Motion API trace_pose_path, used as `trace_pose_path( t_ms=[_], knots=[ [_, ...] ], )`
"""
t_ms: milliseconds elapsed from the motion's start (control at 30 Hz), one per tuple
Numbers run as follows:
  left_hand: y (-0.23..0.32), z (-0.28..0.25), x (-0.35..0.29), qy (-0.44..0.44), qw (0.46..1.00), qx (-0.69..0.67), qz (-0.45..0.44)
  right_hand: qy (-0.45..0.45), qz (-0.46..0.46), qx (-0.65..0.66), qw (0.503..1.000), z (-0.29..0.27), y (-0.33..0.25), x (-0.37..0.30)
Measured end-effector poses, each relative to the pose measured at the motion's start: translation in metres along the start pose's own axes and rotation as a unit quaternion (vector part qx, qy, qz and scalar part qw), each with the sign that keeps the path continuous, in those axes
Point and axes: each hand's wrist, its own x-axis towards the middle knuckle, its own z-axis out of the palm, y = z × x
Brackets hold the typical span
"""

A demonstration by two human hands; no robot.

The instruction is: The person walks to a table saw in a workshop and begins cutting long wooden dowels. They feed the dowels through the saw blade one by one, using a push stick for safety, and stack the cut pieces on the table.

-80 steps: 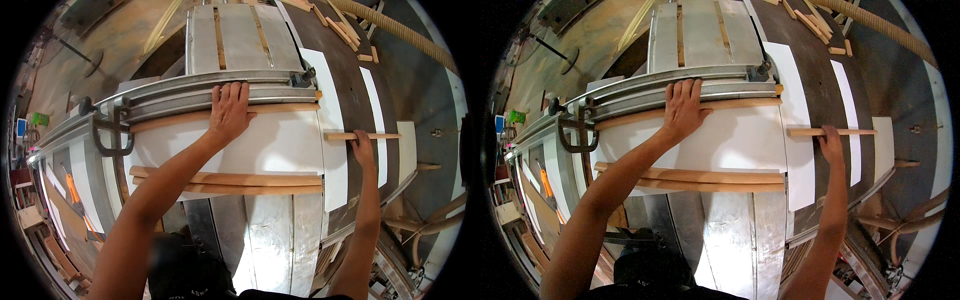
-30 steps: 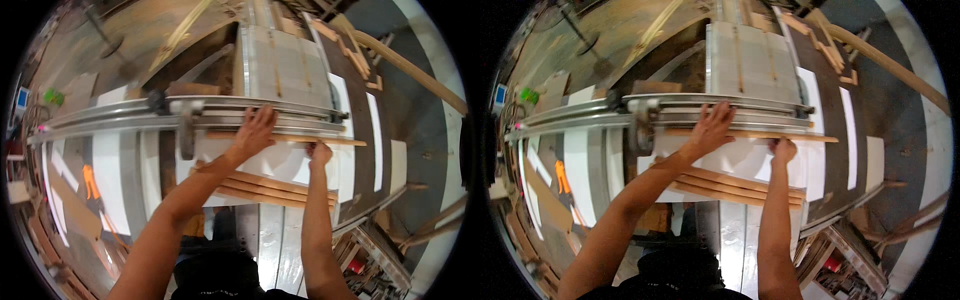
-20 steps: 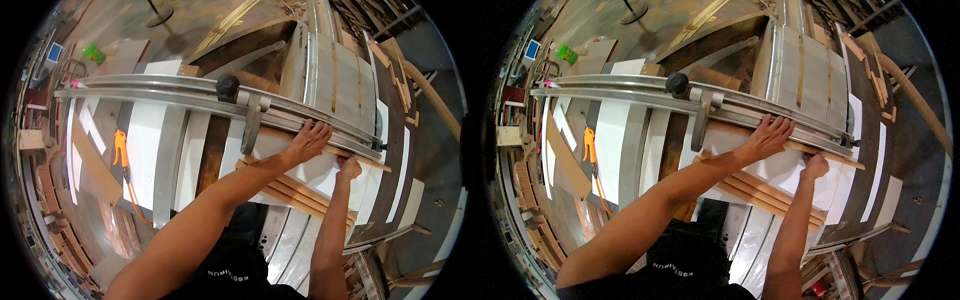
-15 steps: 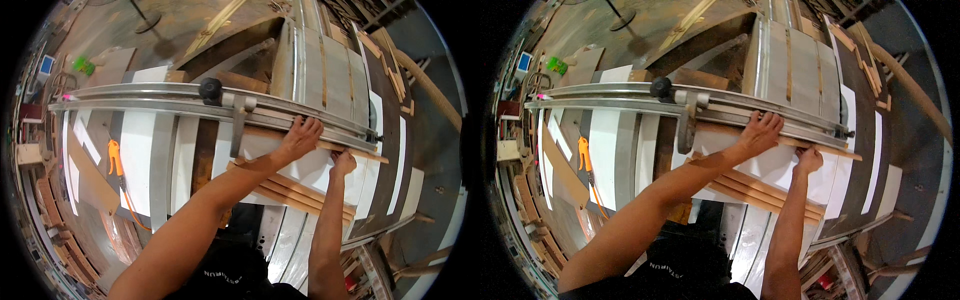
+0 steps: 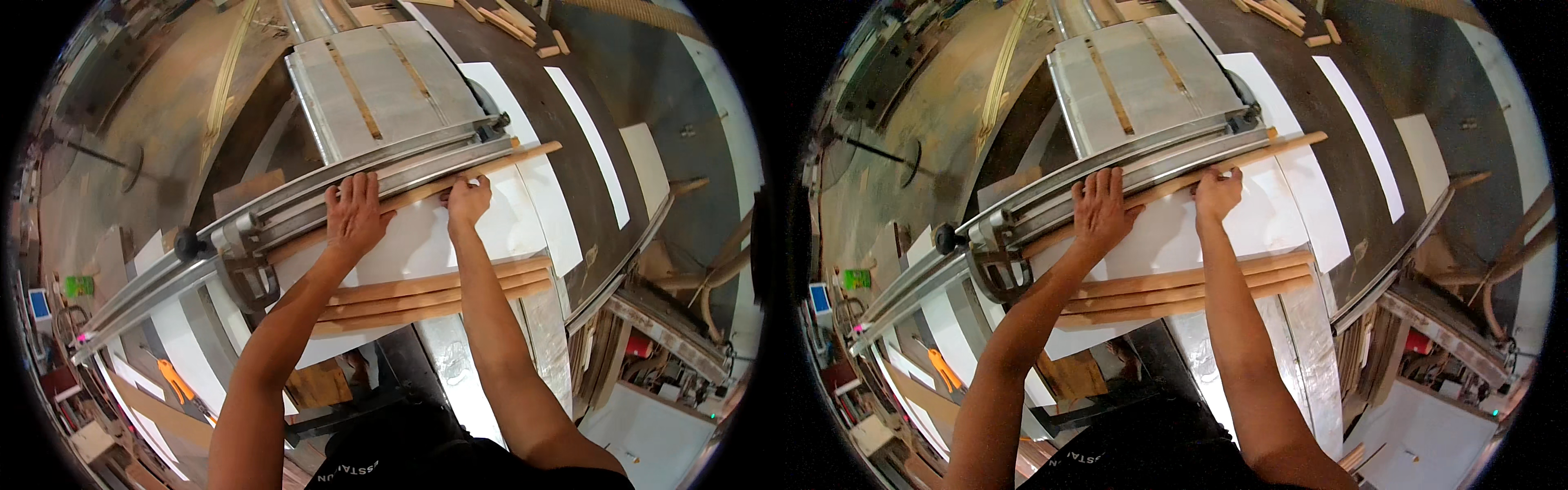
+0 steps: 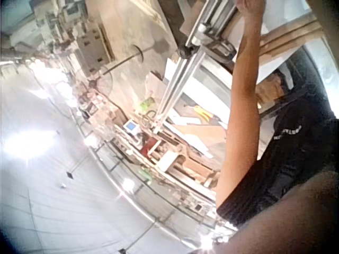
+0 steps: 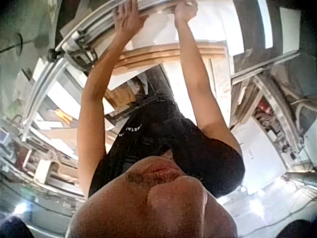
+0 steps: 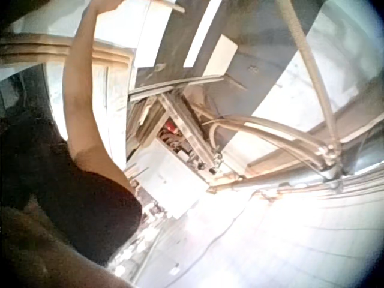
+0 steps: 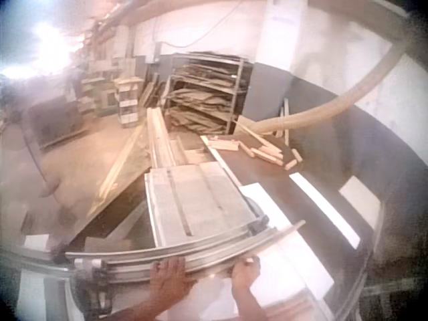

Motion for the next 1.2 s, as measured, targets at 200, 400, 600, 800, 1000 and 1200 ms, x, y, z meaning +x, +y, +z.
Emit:
trace_pose_path(
  t_ms=[200, 400, 600, 800, 1000, 1200],
  knots=[
    [0.007, 0.002, 0.001, -0.018, 0.999, -0.014, -0.023, 0.021, -0.089, -0.124, 0.988, 0.001, 0.027, 0.020],
    [0.008, 0.004, 0.001, -0.009, 1.000, 0.003, -0.015, 0.010, -0.087, -0.138, 0.987, 0.002, 0.027, 0.024],
    [0.007, 0.006, 0.000, 0.015, 1.000, 0.010, 0.000, 0.001, -0.084, -0.106, 0.991, 0.002, 0.027, 0.021],
    [0.008, 0.010, 0.001, 0.012, 1.000, 0.019, -0.003, 0.000, -0.081, -0.118, 0.990, 0.003, 0.028, 0.024],
    [0.009, 0.012, 0.003, 0.010, 1.000, 0.026, 0.002, 0.000, -0.094, -0.139, 0.986, 0.004, 0.033, 0.030],
    [0.010, 0.015, 0.003, 0.006, 1.000, 0.027, -0.001, 0.003, -0.103, -0.114, 0.988, 0.005, 0.038, 0.032]
  ],
)
